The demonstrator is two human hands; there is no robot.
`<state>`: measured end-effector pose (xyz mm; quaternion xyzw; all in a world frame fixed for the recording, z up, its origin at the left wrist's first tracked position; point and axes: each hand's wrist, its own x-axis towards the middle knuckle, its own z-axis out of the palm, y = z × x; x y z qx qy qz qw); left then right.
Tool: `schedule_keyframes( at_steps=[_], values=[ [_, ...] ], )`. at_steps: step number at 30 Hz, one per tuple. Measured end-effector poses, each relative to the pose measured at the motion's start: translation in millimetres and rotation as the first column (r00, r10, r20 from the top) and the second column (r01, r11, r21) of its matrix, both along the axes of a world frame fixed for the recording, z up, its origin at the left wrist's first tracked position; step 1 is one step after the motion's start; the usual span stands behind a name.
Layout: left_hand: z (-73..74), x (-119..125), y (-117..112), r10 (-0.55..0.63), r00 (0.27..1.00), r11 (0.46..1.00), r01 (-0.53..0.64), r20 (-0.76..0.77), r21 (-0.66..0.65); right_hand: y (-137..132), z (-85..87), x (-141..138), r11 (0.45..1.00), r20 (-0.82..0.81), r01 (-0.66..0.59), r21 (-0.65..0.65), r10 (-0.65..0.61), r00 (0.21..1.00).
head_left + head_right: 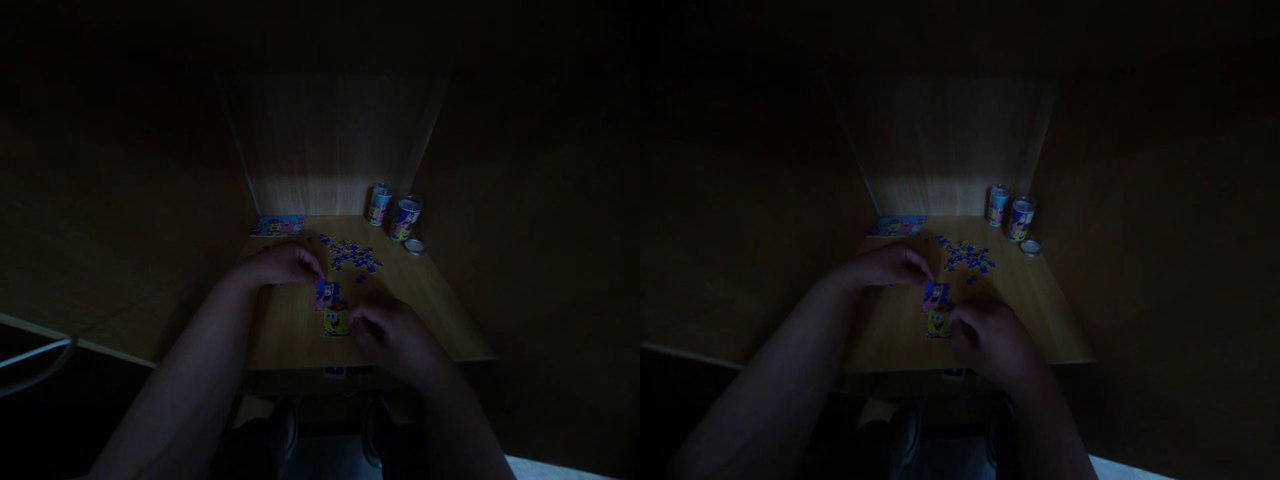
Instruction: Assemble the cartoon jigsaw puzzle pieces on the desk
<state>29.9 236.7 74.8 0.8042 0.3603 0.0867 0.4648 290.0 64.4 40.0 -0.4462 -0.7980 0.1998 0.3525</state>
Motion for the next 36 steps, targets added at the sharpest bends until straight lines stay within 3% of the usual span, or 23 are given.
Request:
schedule_keyframes(
  at_steps=[14, 29, 36],
  values=[
    [2.8, 2.3, -4.6, -0.023, 0.999, 0.999, 0.025, -0.049, 0.041, 0.8, -1.2, -0.2, 1.0, -0.002, -0.004, -0.015, 0.004, 1.0],
    [-5.3, 1.7, -2.4, -0.027, 0.997, 0.993, 0.036, -0.073, 0.113, 1.7, -4.9, 0.1, 1.0, -0.008, -0.017, -0.016, 0.017, 1.0],
    [-7.0, 1.5, -2.9, -0.03, 0.998, 0.99, 0.038, -0.06, 0.135, 0.6, -0.1, 1.1, 0.999, -0.094, -0.012, -0.047, 0.008, 0.996]
  ],
)
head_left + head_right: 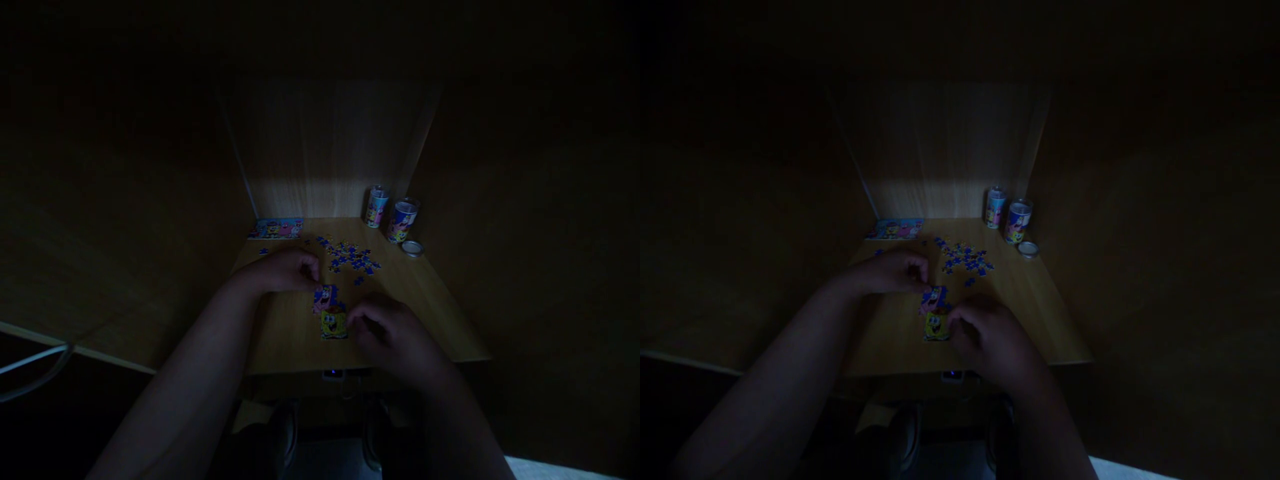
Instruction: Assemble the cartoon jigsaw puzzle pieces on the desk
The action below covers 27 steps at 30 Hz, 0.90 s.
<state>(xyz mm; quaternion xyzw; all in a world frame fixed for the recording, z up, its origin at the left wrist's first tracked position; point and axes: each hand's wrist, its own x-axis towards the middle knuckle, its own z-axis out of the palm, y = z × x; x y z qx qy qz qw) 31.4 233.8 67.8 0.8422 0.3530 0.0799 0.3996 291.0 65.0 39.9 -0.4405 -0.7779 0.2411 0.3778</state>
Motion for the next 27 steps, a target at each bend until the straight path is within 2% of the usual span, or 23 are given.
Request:
schedule_keyframes(
  at_steps=[7, 13, 16, 18, 20, 22, 23, 25, 27],
  values=[
    [6.0, 3.2, -4.3, 0.05, 0.989, 0.996, -0.06, 0.143, 0.069, 2.7, -2.8, 3.8, 0.978, -0.081, 0.193, -0.084, -0.199, 0.977],
    [14.4, 9.3, -12.8, 0.164, 0.943, 0.965, -0.214, 0.29, 0.15, 4.8, -3.9, 7.1, 0.954, -0.1, 0.273, -0.126, -0.287, 0.953],
    [26.1, 14.8, -40.7, 0.22, 0.903, 0.93, -0.308, 0.368, 0.2, 5.6, -2.9, 6.7, 0.944, -0.089, 0.305, -0.128, -0.317, 0.944],
    [34.6, 18.0, -70.8, 0.235, 0.87, 0.895, -0.367, 0.434, 0.253, 6.4, -2.6, 6.4, 0.938, -0.079, 0.323, -0.127, -0.334, 0.939],
    [39.3, 18.0, -103.4, 0.218, 0.875, 0.88, -0.367, 0.431, 0.301, 7.3, -3.1, 6.6, 0.931, -0.068, 0.346, -0.119, -0.356, 0.932],
    [36.7, 12.6, -130.2, 0.227, 0.893, 0.855, -0.374, 0.389, 0.36, 8.1, -4.2, 7.1, 0.919, -0.056, 0.378, -0.115, -0.386, 0.921],
    [32.4, 7.8, -139.4, 0.252, 0.892, 0.823, -0.401, 0.375, 0.403, 8.4, -4.8, 7.4, 0.911, -0.05, 0.396, -0.114, -0.403, 0.914],
    [18.5, -4.6, -148.9, 0.308, 0.89, 0.767, -0.442, 0.337, 0.466, 8.7, -5.6, 7.8, 0.898, -0.037, 0.424, -0.117, -0.431, 0.902],
    [1.4, -17.4, -148.9, 0.385, 0.866, 0.714, -0.498, 0.319, 0.492, 8.7, -5.4, 7.7, 0.894, -0.023, 0.434, -0.113, -0.439, 0.898]
  ],
)
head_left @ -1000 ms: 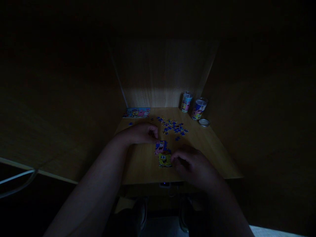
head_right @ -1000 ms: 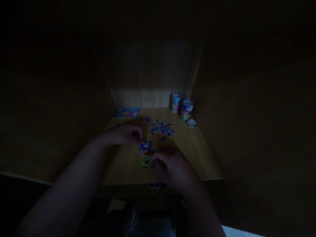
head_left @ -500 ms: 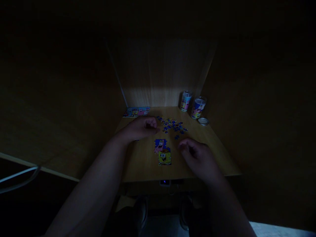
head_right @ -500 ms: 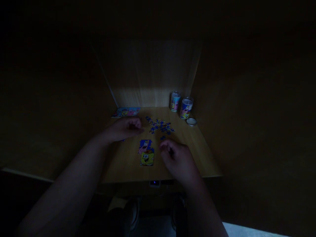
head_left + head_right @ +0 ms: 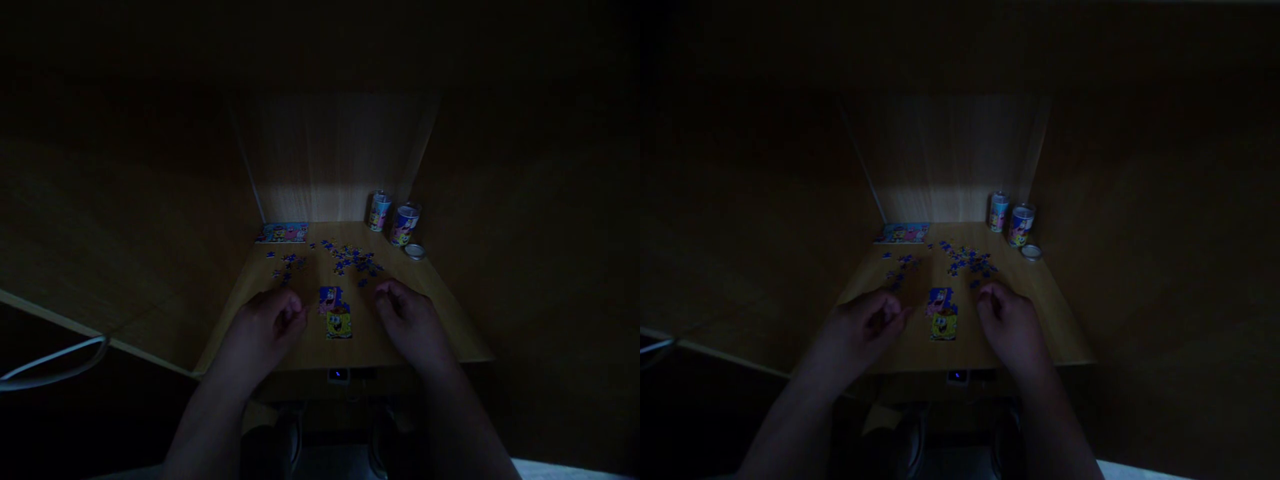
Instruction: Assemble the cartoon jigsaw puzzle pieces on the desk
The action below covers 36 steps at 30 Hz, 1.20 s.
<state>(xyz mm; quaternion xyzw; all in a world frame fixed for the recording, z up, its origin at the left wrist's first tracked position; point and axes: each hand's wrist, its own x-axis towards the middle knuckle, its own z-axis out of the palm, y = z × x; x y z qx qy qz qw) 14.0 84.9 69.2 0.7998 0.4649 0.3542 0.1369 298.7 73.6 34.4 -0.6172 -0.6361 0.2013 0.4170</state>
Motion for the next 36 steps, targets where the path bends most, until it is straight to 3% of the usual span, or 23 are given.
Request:
schedule_keyframes(
  at_steps=[3, 5, 13, 20, 26, 36],
  values=[
    [-20.2, -10.2, 6.0, 0.049, 0.998, 0.998, -0.05, -0.031, -0.038, 0.2, 1.9, -0.8, 1.0, 0.034, 0.0, -0.001, 0.0, 0.999],
    [-25.8, -8.2, 8.0, 0.025, 0.998, 0.996, -0.029, -0.051, -0.084, 0.6, 3.4, -1.5, 1.0, 0.066, 0.003, 0.001, -0.003, 0.998],
    [-25.7, 21.9, 3.5, -0.094, 0.992, 0.995, 0.091, -0.082, -0.042, 1.0, 1.6, -4.0, 1.0, 0.165, -0.026, 0.003, 0.025, 0.986],
    [-24.6, 20.7, 6.0, -0.103, 0.985, 0.992, 0.111, -0.137, 0.055, -1.0, -3.3, -8.1, 0.999, 0.286, -0.024, 0.034, 0.014, 0.958],
    [-25.3, 21.4, 6.7, -0.183, 0.962, 0.982, 0.19, -0.204, 0.019, -1.8, -5.6, -9.0, 0.999, 0.322, -0.029, 0.031, 0.018, 0.946],
    [-32.2, 23.4, 8.5, -0.108, 0.975, 0.994, 0.11, -0.193, 0.0, 1.5, -10.3, -13.0, 0.984, 0.398, -0.11, 0.142, 0.045, 0.916]
  ],
)
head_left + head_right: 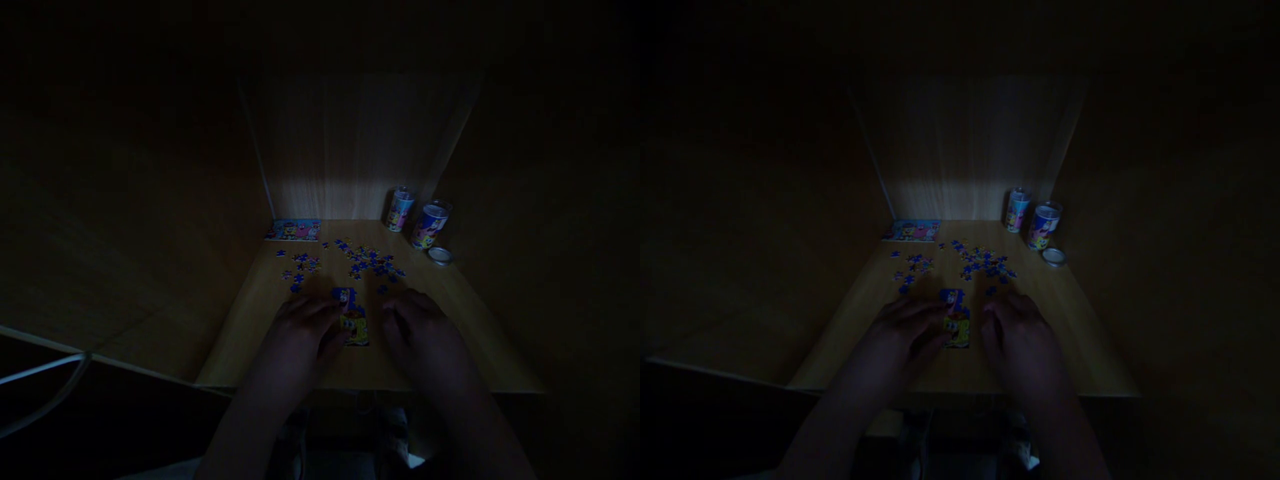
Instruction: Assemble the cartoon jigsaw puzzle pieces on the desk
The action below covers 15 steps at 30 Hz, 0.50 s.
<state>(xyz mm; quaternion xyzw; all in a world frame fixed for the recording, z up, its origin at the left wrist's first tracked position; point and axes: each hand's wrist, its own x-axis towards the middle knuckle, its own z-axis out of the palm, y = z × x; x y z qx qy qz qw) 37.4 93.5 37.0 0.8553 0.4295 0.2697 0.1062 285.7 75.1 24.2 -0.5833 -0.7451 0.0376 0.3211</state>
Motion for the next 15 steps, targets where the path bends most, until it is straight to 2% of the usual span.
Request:
schedule_keyframes(
  at_steps=[7, 15],
  values=[
    [0.6, 1.5, 0.8, 0.015, 1.0, 1.0, -0.015, 0.0, 0.002, 1.0, 1.1, -3.0, 0.999, 0.003, -0.044, 0.026, 0.043, 0.999],
    [-2.3, 0.1, 2.0, 0.019, 1.0, 1.0, -0.019, -0.006, 0.01, 1.6, 0.2, -2.6, 0.998, -0.021, -0.058, -0.012, 0.058, 0.998]
  ],
)
